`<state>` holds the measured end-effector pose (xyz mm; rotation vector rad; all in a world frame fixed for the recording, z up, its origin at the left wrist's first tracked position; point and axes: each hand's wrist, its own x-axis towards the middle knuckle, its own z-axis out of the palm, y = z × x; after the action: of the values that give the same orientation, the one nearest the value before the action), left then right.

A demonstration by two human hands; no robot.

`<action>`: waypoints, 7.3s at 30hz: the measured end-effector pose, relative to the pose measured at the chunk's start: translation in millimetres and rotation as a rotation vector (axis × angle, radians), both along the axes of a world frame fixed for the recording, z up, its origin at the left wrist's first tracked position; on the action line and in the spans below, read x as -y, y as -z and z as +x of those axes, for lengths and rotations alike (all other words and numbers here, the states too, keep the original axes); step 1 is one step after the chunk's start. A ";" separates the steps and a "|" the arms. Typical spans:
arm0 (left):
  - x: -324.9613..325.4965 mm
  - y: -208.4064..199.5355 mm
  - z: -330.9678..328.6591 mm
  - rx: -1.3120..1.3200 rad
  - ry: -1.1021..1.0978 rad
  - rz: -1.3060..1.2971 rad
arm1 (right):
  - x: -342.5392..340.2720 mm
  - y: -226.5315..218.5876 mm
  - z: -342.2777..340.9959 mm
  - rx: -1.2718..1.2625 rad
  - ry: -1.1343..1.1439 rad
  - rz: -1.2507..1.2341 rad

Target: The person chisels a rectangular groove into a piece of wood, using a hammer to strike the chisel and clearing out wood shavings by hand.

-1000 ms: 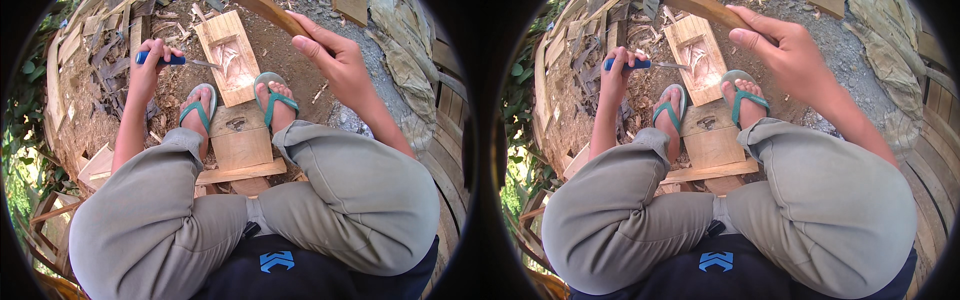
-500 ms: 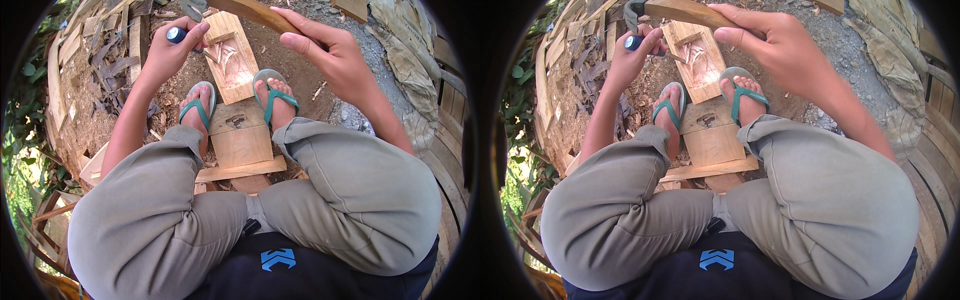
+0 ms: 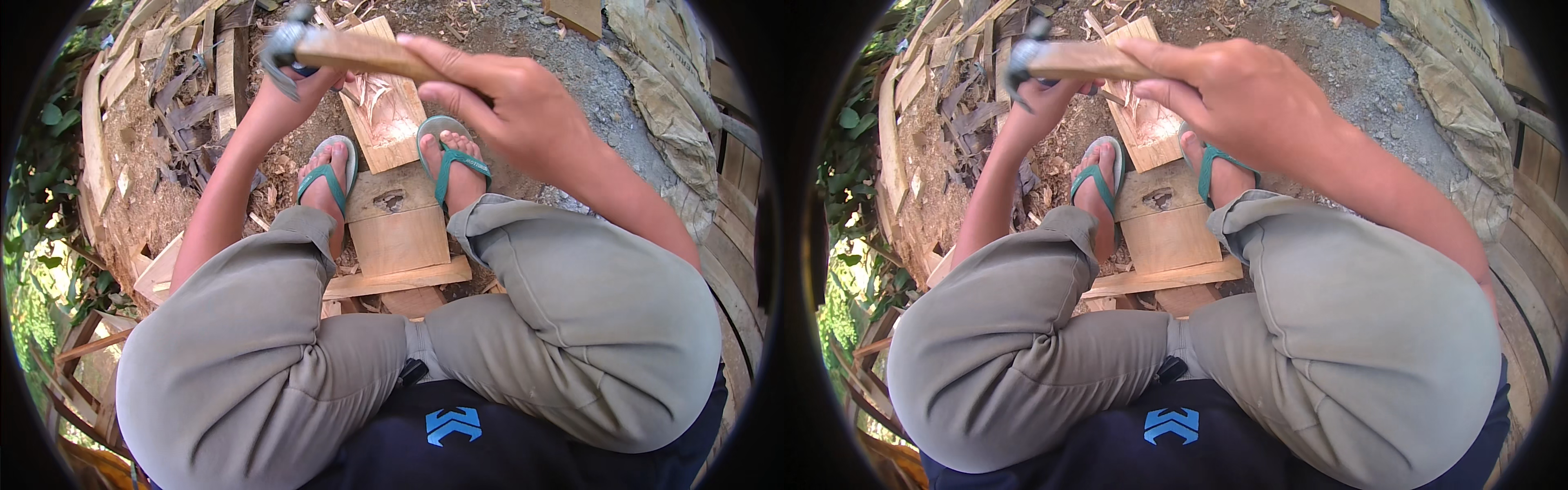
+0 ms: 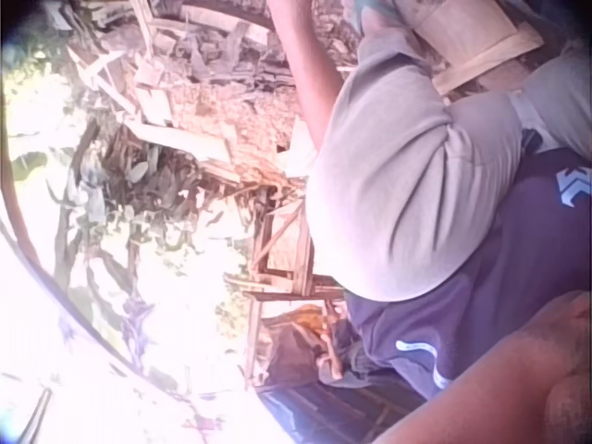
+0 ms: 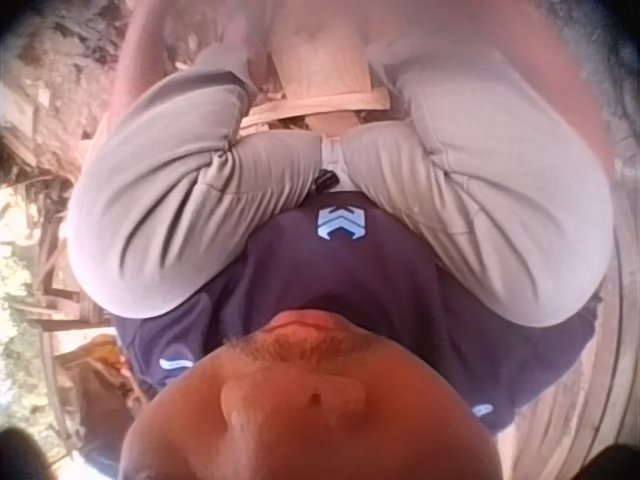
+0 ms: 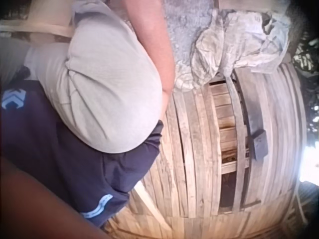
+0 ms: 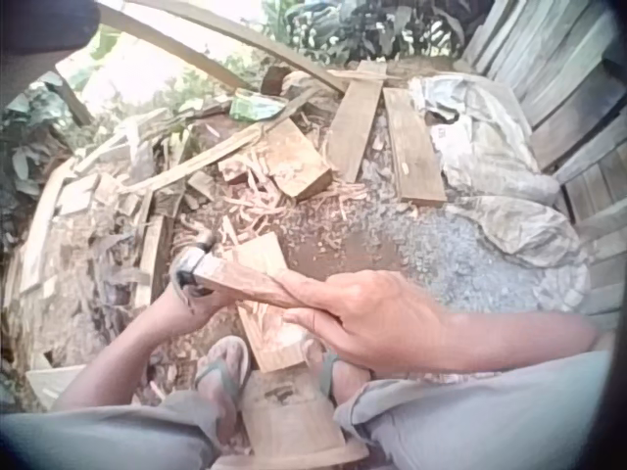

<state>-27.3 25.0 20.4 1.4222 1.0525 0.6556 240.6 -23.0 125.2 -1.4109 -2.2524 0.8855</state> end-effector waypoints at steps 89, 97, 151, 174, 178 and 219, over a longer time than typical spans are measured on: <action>-62.3 27.4 -28.4 -0.546 -0.018 0.044 | -22.4 144.4 4.4 0.238 0.335 -0.358; -58.1 74.1 -8.7 -0.695 0.094 0.154 | -20.9 159.8 8.5 0.066 0.322 -0.362; -18.9 -124.8 -7.1 0.180 0.175 0.147 | -16.3 -86.9 110.8 -0.182 0.571 -0.252; 176.0 -142.9 87.3 0.264 -0.330 -0.076 | 171.8 -237.7 49.6 -0.751 0.743 -0.332; 161.5 -149.0 68.4 0.246 -0.167 0.065 | 164.6 -224.8 63.0 -0.794 0.764 -0.414; 8.3 -327.9 -127.9 0.132 -0.917 0.817 | -5.0 130.2 -71.2 0.432 0.535 -0.235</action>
<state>-155.2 16.8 348.3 1.4657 1.3953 1.9868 169.4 -18.1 -5.0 -2.3537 -1.9008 0.7252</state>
